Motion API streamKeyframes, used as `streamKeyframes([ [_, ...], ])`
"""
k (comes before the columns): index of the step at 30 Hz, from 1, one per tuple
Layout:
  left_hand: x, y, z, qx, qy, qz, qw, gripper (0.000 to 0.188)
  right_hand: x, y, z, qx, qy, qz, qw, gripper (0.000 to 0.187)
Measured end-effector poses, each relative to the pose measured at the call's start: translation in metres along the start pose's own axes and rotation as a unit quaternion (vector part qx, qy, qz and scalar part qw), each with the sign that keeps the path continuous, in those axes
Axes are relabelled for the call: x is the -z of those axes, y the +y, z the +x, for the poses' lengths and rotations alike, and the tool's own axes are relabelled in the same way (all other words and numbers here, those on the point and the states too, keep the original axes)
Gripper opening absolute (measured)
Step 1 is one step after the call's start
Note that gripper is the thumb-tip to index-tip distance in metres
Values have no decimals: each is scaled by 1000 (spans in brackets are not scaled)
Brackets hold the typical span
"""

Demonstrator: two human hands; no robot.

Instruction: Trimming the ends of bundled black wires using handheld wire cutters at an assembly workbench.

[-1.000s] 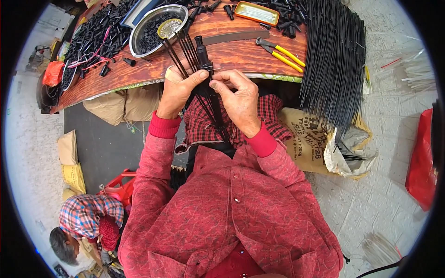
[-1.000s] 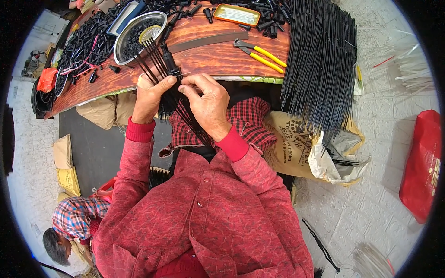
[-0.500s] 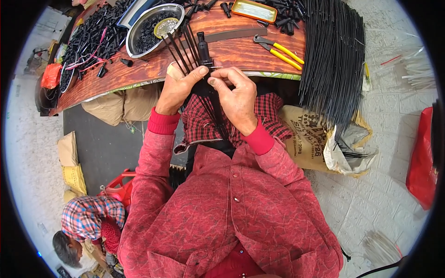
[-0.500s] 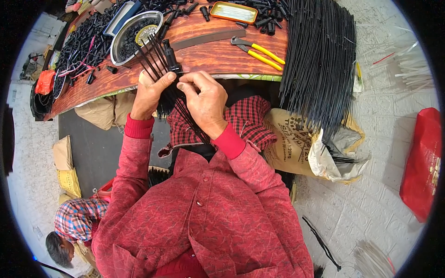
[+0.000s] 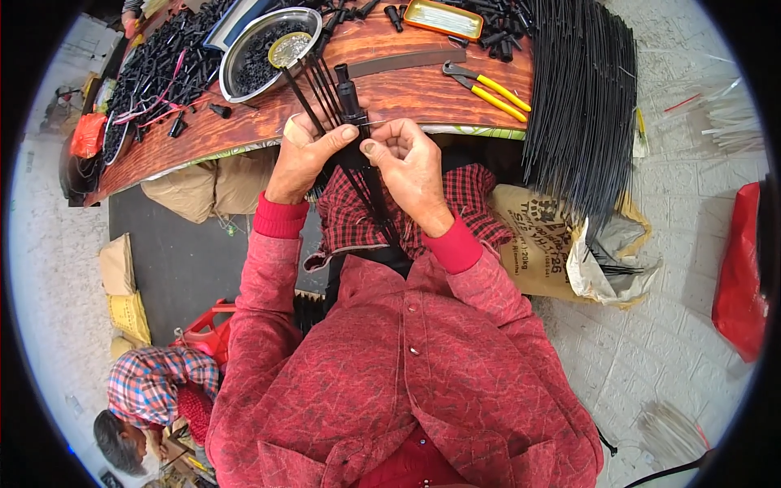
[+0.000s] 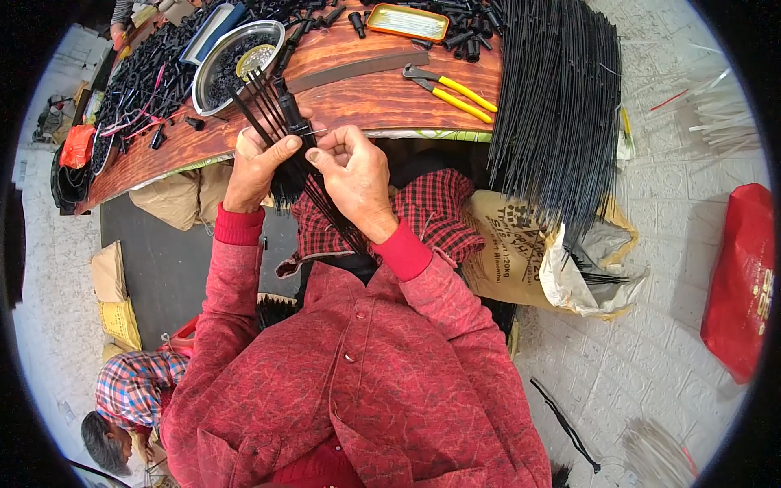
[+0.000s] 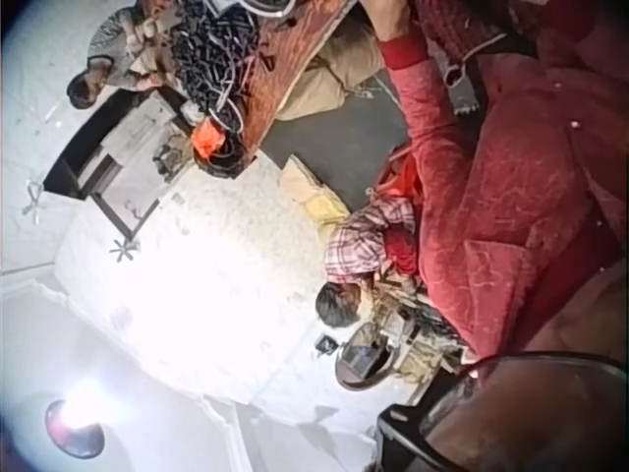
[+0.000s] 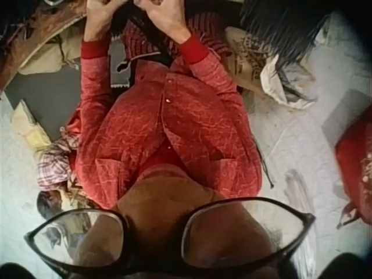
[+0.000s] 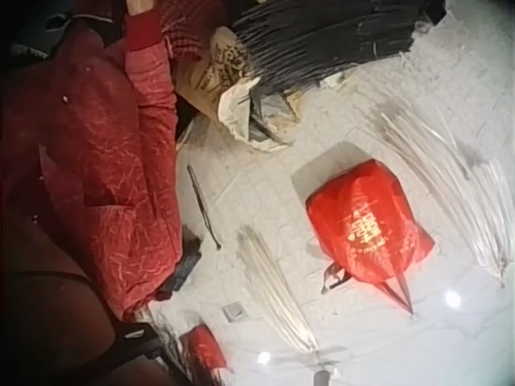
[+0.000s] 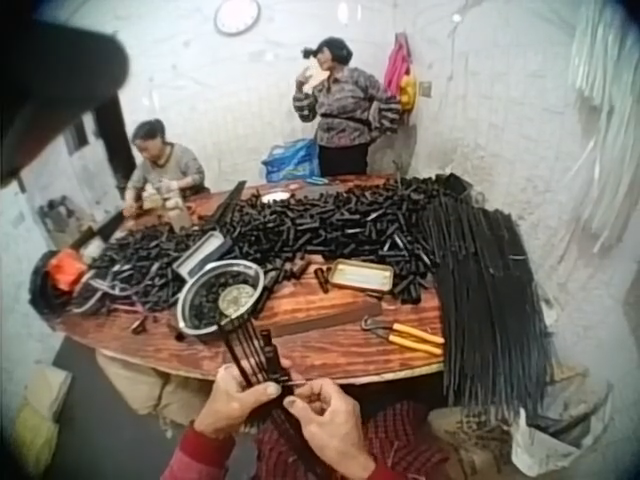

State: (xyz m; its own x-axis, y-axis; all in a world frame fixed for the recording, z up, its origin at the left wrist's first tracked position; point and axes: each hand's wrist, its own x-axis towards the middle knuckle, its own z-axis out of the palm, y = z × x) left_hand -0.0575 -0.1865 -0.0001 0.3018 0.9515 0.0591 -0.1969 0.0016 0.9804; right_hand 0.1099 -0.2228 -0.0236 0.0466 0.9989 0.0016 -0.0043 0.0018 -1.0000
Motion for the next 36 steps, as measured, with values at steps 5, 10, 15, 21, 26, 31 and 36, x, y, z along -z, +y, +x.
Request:
streamKeyframes([
  [5,-6,3,-4,14,5,-5,1000,40,5,-3,0,-8,-26,22,999,16],
  [10,-18,7,-4,11,58,44,997,35,9,-3,1,-38,-40,59,997,15],
  [15,-33,5,0,15,100,59,993,29,13,-2,8,-61,-48,82,994,13],
  [21,-39,8,4,6,106,55,993,28,22,0,14,-66,-61,101,991,11],
  [26,-24,3,12,26,68,41,997,40,19,3,15,-22,-43,98,994,10],
  [31,-23,8,8,13,58,5,998,33,22,4,16,-30,-67,138,988,11],
  [36,-18,10,1,20,48,-2,999,32,26,1,17,-44,-100,176,978,12],
])
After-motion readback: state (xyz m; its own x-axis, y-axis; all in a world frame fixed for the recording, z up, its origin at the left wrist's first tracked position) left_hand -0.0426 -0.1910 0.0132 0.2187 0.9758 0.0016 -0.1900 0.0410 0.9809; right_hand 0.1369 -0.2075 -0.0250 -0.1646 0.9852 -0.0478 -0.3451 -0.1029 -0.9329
